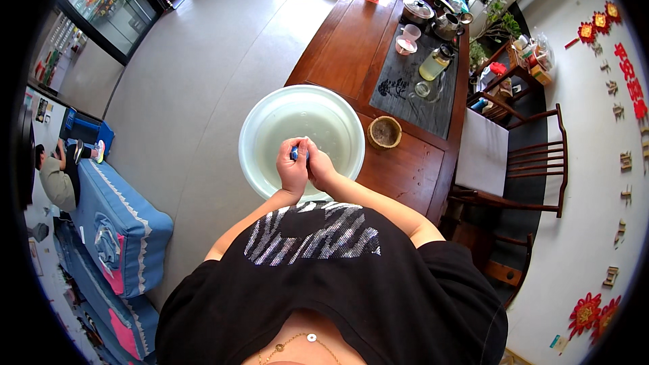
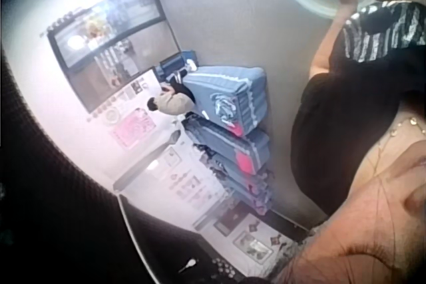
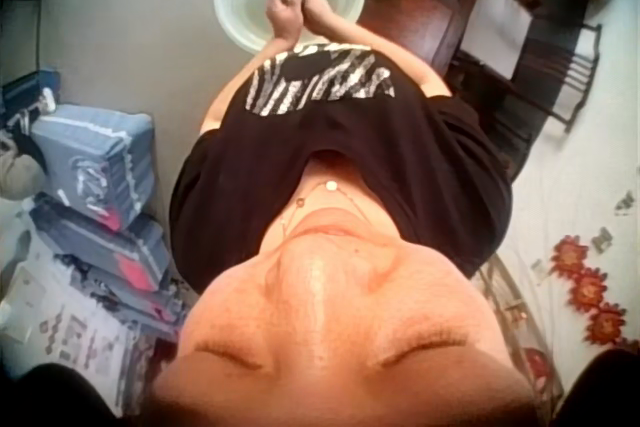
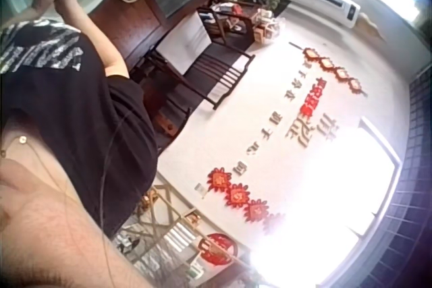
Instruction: The person wets a blue patterned cloth in a white basin of water, wrings it out, and wipes the surface of a wooden dining table. They move a small woven basket aside to clean underneath it, then continue wiping the table surface and edges.
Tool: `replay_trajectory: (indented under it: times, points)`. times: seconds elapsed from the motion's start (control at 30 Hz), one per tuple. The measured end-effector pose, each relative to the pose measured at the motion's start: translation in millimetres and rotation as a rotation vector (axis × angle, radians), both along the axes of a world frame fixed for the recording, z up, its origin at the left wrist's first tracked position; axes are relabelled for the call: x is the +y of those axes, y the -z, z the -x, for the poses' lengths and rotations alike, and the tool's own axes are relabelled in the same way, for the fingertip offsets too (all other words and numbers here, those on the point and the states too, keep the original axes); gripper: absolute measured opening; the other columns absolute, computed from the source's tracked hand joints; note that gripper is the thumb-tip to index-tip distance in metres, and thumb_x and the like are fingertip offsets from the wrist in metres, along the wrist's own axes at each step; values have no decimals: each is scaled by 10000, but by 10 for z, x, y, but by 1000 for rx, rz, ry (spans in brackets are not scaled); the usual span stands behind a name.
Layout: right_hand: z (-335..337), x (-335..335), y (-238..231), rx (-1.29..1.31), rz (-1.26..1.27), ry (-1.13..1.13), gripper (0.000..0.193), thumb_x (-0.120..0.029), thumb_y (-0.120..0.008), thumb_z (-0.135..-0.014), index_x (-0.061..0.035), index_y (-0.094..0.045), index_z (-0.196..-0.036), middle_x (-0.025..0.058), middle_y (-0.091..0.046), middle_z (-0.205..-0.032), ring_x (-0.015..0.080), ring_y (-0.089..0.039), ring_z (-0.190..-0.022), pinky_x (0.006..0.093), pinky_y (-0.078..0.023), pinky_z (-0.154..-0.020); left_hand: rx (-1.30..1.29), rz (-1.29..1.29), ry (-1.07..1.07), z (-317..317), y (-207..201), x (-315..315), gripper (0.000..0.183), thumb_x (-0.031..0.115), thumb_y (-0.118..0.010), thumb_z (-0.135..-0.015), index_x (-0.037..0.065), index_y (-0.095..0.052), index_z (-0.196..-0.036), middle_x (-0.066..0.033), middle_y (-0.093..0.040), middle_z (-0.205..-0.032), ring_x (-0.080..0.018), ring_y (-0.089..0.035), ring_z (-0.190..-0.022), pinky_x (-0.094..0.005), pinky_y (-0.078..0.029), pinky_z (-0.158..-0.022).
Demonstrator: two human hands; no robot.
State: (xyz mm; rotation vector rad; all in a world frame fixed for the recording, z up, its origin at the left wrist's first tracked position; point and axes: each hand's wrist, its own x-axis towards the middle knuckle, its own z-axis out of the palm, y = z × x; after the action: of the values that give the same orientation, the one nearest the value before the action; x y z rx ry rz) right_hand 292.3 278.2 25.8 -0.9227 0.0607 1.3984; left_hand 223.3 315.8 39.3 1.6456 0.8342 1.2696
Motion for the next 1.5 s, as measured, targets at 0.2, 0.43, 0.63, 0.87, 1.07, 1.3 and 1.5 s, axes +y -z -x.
replay_trajectory:
  times: [0.2, 0.43, 0.63, 0.87, 1.07, 1.3, 1.5]
  points:
    - [-37, 14, 172, -482, 150, -88, 446, -457, -404, -1009, -63, -610, -963, 8, -555, -716, 124, -489, -529, 276, -391, -449, -90, 552, -33, -23, 54, 50, 283, 274, -642, -946, 27, -613, -810, -66, -628, -721, -159, -585, -689, -302, -477, -679]
    - [-43, 34, 24, -190, 273, -223, 346, -450, -363, -1020, -188, -579, -1082, -19, -562, -719, 100, -493, -523, 256, -358, -429, -183, 258, 61, -63, -7, 61, 453, 270, -536, -1008, 17, -506, -634, -45, -528, -599, -120, -491, -563, -276, -442, -586]
    - [-139, -19, -10, -198, 221, -375, 375, -474, -344, -1019, -188, -555, -900, -13, -495, -624, 106, -389, -414, 246, -287, -377, -169, 464, 131, -75, 24, 113, 533, 327, -477, -1028, 24, -441, -591, -30, -460, -556, -113, -431, -531, -290, -395, -537]
    - [-145, 30, 65, -124, 207, -385, 336, -440, -354, -1027, -181, -554, -952, -3, -520, -665, 127, -457, -470, 254, -356, -424, -44, 441, 161, -54, 23, 164, 510, 318, -472, -1031, 49, -430, -599, -18, -454, -572, -112, -410, -533, -283, -369, -526]
    - [-195, 39, 169, 463, -280, -78, 350, -386, -493, -1001, -83, -539, -1171, 114, -604, -1153, 226, -589, -1069, 413, -493, -947, 10, -214, 173, -70, -167, 72, 341, 187, -574, -944, 60, -512, -634, -68, -572, -665, -210, -552, -629, -329, -443, -634]
    - [-374, 7, 138, 440, -143, -15, 311, -178, -571, -977, -53, -519, -1257, 87, -615, -939, 152, -615, -790, 271, -540, -673, 60, -607, 435, 28, -94, 60, 239, 232, -698, -807, 86, -554, -682, -40, -612, -773, -246, -596, -797, -388, -477, -784]
    - [-516, 170, -152, 250, 46, -495, 327, -224, -579, -977, -67, -558, -1263, -36, -578, -740, 36, -542, -618, 194, -474, -545, 148, -840, 510, 98, -42, 35, 244, 289, -715, -739, 112, -559, -674, -7, -588, -777, -176, -592, -825, -355, -462, -794]
